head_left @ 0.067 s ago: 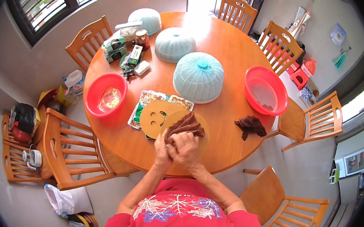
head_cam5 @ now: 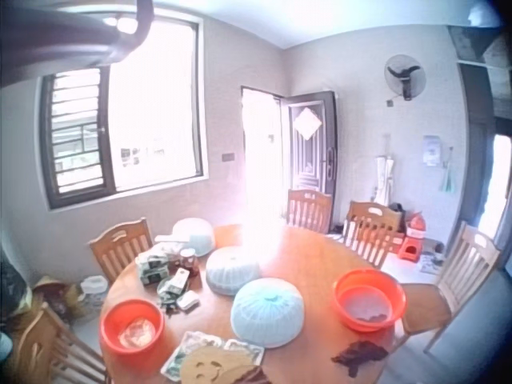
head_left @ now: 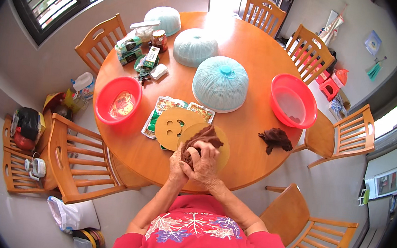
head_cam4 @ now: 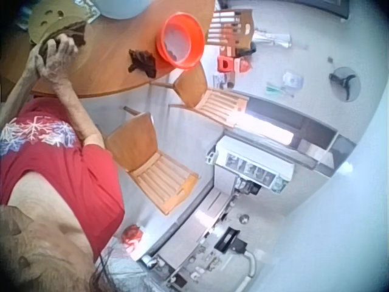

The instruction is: The person cleans a white plastic container, a clear bottle, a bag of dried herbs, and a metal pot using a brown cloth. They then wipe a round wooden table and arrange items on it, including a red bowl and a smiley-face coaster.

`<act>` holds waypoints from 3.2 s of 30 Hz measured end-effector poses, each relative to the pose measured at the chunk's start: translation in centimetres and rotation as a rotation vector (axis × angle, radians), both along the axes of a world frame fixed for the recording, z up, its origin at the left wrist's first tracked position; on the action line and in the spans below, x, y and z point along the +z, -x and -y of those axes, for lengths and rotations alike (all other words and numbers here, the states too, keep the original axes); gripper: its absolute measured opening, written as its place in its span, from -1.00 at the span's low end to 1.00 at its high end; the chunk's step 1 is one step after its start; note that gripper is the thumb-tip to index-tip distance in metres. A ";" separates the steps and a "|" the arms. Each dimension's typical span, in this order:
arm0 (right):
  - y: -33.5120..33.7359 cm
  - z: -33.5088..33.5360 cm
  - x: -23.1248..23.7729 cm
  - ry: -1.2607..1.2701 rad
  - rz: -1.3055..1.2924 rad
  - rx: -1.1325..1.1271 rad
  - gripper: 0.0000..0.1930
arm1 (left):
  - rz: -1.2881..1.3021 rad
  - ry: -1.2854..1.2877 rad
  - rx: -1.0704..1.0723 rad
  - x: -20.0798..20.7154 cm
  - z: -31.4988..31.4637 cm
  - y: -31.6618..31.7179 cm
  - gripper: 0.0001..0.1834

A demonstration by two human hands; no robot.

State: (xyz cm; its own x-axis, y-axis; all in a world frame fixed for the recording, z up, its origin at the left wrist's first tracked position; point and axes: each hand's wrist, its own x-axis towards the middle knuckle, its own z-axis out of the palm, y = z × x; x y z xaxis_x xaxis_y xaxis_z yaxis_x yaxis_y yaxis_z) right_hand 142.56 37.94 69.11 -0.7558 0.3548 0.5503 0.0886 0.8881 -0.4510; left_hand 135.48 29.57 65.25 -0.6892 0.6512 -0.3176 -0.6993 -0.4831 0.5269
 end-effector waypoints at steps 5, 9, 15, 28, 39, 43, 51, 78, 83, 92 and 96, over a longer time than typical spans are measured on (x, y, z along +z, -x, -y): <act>1.7 -1.2 -0.2 0.009 0.019 -0.104 -0.67 | -0.146 0.212 0.140 1.2 -0.8 -0.7 -0.56; 3.8 -1.9 -0.1 0.080 -0.077 -0.187 -0.72 | -0.255 0.251 0.173 2.1 -0.8 -0.6 -0.57; 5.4 -1.0 2.1 0.169 -0.096 -0.025 -0.73 | -0.162 0.384 0.131 1.6 0.6 -0.3 -0.45; 4.6 -1.8 -0.2 0.164 -0.109 -0.188 -0.64 | -0.336 0.319 0.185 4.0 3.0 1.7 -0.64; 0.0 6.7 0.2 0.137 -0.047 -0.065 -0.52 | -0.195 0.259 0.194 1.9 3.7 3.8 -0.57; 1.8 4.7 0.4 0.007 -0.072 0.040 -0.54 | -0.161 0.203 0.126 1.7 3.3 3.2 -0.60; 8.4 0.6 3.6 0.095 -0.024 -0.086 -0.71 | -0.186 0.351 0.086 4.7 3.4 2.1 -0.43; 4.0 2.7 1.3 -0.037 -0.066 0.132 -0.55 | -0.191 0.211 0.219 1.9 3.0 2.4 -0.54; 2.5 -0.4 0.0 -0.025 0.057 -0.053 -0.60 | -0.222 0.346 0.230 2.5 3.8 2.6 -0.51; -2.1 -3.5 -0.1 1.982 -0.581 0.061 -0.77 | -0.159 0.127 0.289 3.9 4.7 4.8 -0.55; -1.5 -2.1 0.2 1.810 -0.348 0.109 -0.83 | -0.083 0.133 0.238 2.5 2.6 3.3 -0.57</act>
